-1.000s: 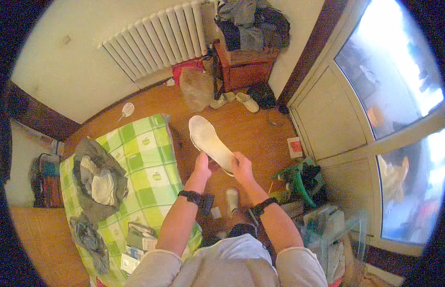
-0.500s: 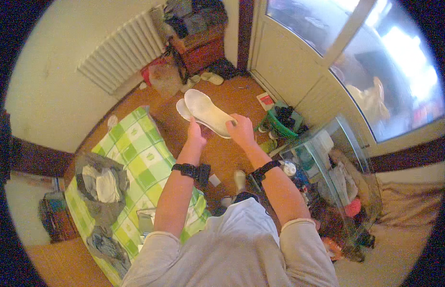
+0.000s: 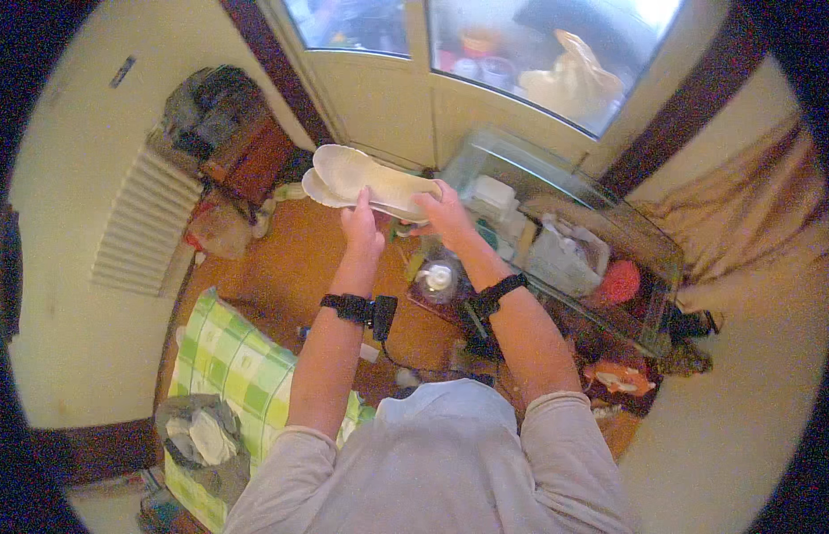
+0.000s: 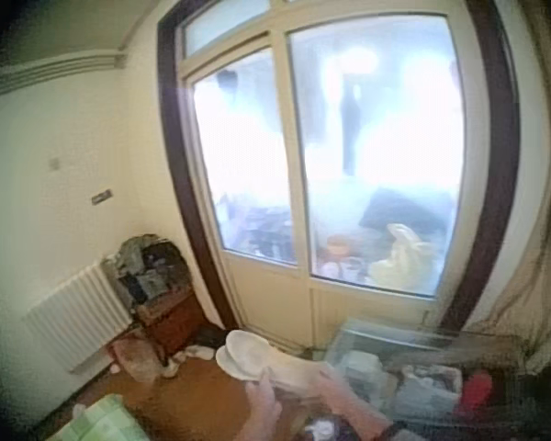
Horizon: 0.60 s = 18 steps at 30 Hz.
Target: The person picks up several papers, a pair of gloves, shoe insoles, and a small container from the floor by hand and places them inside a glass tank.
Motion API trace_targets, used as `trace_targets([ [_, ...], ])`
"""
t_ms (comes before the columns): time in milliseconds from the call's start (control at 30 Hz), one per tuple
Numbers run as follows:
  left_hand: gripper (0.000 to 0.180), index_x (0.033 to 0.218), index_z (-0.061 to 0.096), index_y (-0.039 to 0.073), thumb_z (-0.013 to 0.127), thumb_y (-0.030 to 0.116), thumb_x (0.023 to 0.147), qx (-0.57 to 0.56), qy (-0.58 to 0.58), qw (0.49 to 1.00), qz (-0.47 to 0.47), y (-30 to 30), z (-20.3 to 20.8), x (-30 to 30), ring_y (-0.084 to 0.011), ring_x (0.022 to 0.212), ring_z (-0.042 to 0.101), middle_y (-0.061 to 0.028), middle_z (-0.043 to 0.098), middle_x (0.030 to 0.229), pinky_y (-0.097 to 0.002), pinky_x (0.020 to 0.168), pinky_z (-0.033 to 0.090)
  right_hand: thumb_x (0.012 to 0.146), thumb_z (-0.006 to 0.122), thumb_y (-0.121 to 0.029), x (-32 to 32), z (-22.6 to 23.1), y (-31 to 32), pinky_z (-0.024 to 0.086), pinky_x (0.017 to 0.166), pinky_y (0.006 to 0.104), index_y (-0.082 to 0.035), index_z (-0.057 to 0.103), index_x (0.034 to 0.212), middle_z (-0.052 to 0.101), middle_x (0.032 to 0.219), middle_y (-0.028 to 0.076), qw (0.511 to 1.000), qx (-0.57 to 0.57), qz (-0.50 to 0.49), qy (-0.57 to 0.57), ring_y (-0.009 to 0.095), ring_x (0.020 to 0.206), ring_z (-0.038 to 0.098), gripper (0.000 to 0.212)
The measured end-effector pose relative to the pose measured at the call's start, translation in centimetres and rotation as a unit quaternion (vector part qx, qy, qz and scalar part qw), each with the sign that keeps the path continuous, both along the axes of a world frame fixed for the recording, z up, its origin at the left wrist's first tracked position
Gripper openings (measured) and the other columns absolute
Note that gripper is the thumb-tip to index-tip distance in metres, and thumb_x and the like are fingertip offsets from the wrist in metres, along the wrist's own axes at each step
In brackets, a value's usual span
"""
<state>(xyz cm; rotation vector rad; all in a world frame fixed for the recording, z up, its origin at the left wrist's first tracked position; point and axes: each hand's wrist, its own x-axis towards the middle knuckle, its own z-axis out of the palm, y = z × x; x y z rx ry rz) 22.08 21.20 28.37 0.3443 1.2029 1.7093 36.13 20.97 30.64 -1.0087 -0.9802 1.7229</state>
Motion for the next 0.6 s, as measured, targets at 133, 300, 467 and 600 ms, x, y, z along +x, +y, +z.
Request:
trace_targets([
  [133,0.027,0.101,0.043,0.004,0.054,0.019,0.081,-0.024,-0.009,0.995,-0.097,2.3,-1.0,7.5,-0.0205,0.076,0.058,-0.0102,0.055,0.093,-0.0341,0.058,0.052,0.081,0.047,-0.013,8.0,-1.4,1.1,0.05,0.048,0.0312,-0.003,0.043,0.105,0.057,0.087,0.01,0.996,-0.014,-0.061,-0.059,0.021,0.067,0.061,0.026],
  [300,0.032,0.106,0.041,0.005,0.055,0.019,0.08,-0.071,-0.05,0.986,-0.141,4.5,-1.5,14.4,-0.0221,0.078,0.058,-0.0109,0.053,0.096,-0.0347,0.059,0.054,0.077,0.044,-0.013,17.6,-2.0,1.6,0.051,0.047,0.0306,-0.002,0.049,0.104,0.057,0.088,0.009,0.99,-0.03,-0.1,-0.092,0.02,0.065,0.06,0.029],
  [467,0.043,0.115,0.038,0.01,0.058,0.017,0.077,-0.092,0.017,0.987,-0.13,7.1,-3.6,18.8,-0.0259,0.08,0.058,-0.0107,0.053,0.1,-0.0378,0.056,0.054,0.074,0.051,-0.016,24.7,-1.9,1.2,0.048,0.051,0.0309,-0.006,0.049,0.099,0.055,0.088,0.007,0.969,-0.114,-0.122,-0.182,0.018,0.08,0.055,0.027],
  [600,0.044,0.116,0.041,0.008,0.056,0.007,0.075,-0.142,0.035,0.983,-0.109,9.6,-7.9,20.4,-0.0308,0.084,0.058,-0.0144,0.053,0.103,-0.0442,0.06,0.053,0.074,0.052,-0.015,27.8,-4.1,1.8,0.049,0.054,0.0322,-0.005,0.05,0.096,0.052,0.088,0.007,0.969,-0.157,-0.11,-0.154,0.018,0.085,0.051,0.024],
])
